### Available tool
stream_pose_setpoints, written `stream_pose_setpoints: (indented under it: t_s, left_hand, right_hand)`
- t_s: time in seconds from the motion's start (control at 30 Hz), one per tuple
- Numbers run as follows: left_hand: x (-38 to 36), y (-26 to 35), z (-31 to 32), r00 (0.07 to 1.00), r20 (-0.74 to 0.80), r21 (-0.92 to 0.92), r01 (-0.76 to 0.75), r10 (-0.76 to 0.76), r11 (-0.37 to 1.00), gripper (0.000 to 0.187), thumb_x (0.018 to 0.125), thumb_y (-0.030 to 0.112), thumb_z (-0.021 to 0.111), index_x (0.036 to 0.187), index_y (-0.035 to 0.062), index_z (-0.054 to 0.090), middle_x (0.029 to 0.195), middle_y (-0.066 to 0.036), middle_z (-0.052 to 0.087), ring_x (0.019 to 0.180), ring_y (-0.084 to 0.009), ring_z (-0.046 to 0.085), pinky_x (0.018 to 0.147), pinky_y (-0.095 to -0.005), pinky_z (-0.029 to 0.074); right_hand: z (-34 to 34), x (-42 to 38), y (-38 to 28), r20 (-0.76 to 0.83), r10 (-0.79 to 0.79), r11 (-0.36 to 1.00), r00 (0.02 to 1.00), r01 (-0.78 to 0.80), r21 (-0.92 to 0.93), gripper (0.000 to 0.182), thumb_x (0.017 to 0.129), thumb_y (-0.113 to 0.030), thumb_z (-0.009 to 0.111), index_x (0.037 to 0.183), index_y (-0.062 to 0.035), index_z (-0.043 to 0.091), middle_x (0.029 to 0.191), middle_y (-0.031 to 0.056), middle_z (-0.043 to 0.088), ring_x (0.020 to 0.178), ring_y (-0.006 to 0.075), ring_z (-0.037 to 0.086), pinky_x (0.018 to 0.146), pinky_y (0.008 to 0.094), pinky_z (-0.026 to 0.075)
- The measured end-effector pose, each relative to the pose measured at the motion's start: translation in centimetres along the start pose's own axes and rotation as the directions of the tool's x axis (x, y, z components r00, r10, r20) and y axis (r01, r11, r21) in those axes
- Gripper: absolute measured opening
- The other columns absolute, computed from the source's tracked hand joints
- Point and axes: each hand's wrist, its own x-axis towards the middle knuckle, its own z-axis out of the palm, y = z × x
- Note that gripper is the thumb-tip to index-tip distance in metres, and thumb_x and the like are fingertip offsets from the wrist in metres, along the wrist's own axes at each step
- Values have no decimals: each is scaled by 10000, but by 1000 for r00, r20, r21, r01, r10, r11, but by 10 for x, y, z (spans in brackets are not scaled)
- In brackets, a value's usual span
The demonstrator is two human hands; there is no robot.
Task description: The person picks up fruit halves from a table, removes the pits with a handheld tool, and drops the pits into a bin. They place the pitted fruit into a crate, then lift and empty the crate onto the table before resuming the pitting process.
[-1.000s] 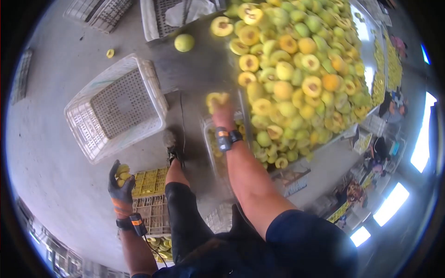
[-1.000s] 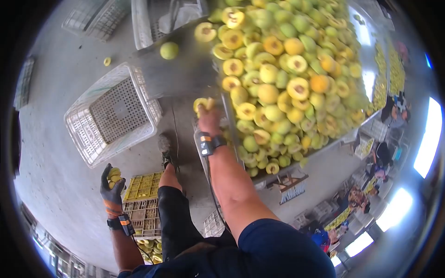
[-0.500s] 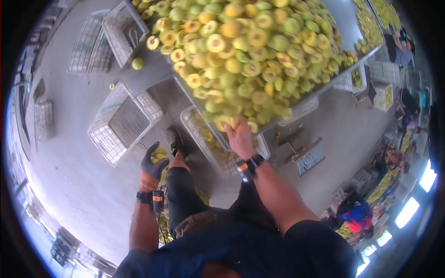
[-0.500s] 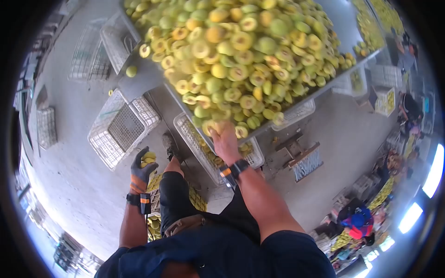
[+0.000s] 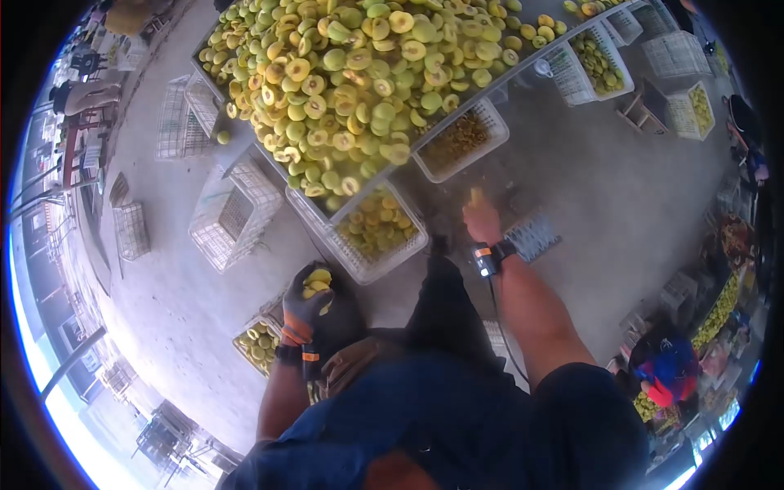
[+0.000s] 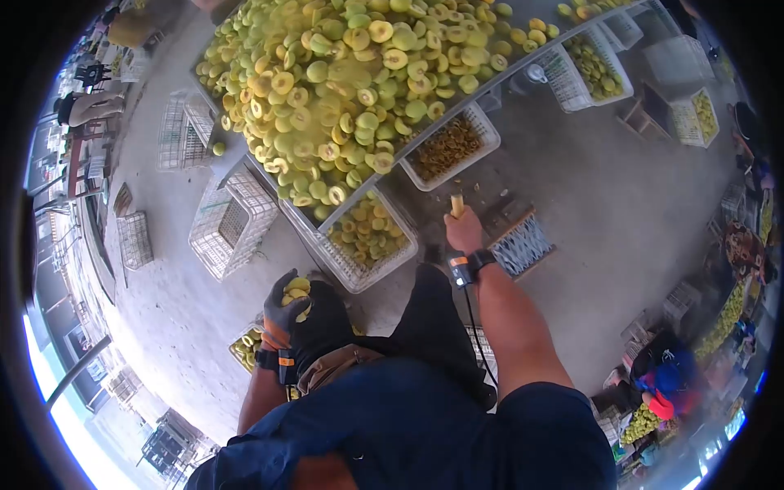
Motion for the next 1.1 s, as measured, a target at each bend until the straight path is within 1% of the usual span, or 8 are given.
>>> stream_pose_setpoints:
  t_s: [0.07, 0.17, 0.3, 0.4, 0.47, 0.63, 0.83, 1.1]
  left_hand:
    - [-6, -12, 21, 999, 27, 4, -45, 45, 999, 656, 833, 27, 833, 1445, -8, 598, 1228, -103, 730, 1076, -162, 697, 933, -298, 589]
    - [-24, 2, 51, 997, 72, -28, -21, 23, 999, 651, 837, 11, 830, 1447, 3, 601, 1223, -90, 728, 1077, -158, 692, 943, -299, 585]
    - [-37, -3, 75, 996, 85, -106, -15, 24, 994, 647, 834, -8, 825, 1444, 8, 608, 1209, -75, 728, 1070, -154, 684, 961, -302, 579]
    - [-43, 1, 83, 994, 94, -93, -38, 46, 995, 649, 835, -2, 824, 1446, 0, 606, 1198, -78, 735, 1062, -151, 686, 948, -300, 583]
    - [-42, 1, 89, 994, 93, -135, -53, 66, 989, 645, 838, 4, 822, 1446, -7, 605, 1189, -83, 741, 1049, -149, 690, 927, -297, 589]
    - [-41, -8, 98, 997, -22, -213, -83, 80, 974, 626, 850, 15, 812, 1441, -10, 609, 1170, -99, 749, 1008, -157, 713, 873, -294, 611]
    - [-3, 10, 143, 986, -151, -330, 23, -77, 944, 579, 864, -16, 788, 1416, -23, 616, 1161, -125, 746, 976, -193, 735, 837, -315, 631]
    - [157, 61, 250, 912, -407, 62, -25, 48, 998, 639, 830, -38, 819, 1435, 17, 621, 1233, -130, 721, 1055, -193, 709, 908, -320, 614]
  right_hand:
    - [-29, -30, 55, 49, -54, 997, 997, 57, -52, 270, 906, -254, 723, 1011, -6, 699, 950, 285, 724, 943, 469, 710, 841, 536, 553]
    - [-85, -88, 68, 140, 210, 978, 968, -206, -42, 263, 880, -234, 716, 974, 11, 711, 904, 288, 735, 892, 463, 732, 808, 541, 573]
    - [-147, -135, 54, 194, 392, 917, 899, -366, -158, 267, 926, -220, 665, 993, 38, 679, 687, 124, 698, 588, 230, 705, 567, 389, 557]
    - [-153, -137, 84, 294, 423, 899, 857, -357, -252, 287, 927, -232, 688, 1006, 44, 682, 758, 141, 733, 652, 226, 735, 618, 390, 575]
    - [-170, -134, 43, 279, 422, 906, 863, -415, -84, 266, 937, -222, 685, 1023, 30, 687, 799, 131, 732, 676, 215, 736, 620, 378, 574]
    - [-196, -87, -15, 232, 295, 913, 927, -345, 220, 261, 952, -169, 695, 1081, 53, 646, 860, 115, 719, 660, 204, 719, 637, 354, 577]
    - [-242, 19, -56, 243, 118, 962, 963, -171, 211, 232, 987, -193, 680, 1074, 19, 649, 834, 83, 691, 655, 186, 717, 605, 335, 564]
    - [-263, 249, -21, 395, 63, 972, 917, -146, 185, 192, 1010, -188, 677, 1037, -2, 639, 766, 44, 657, 612, 144, 666, 583, 312, 533]
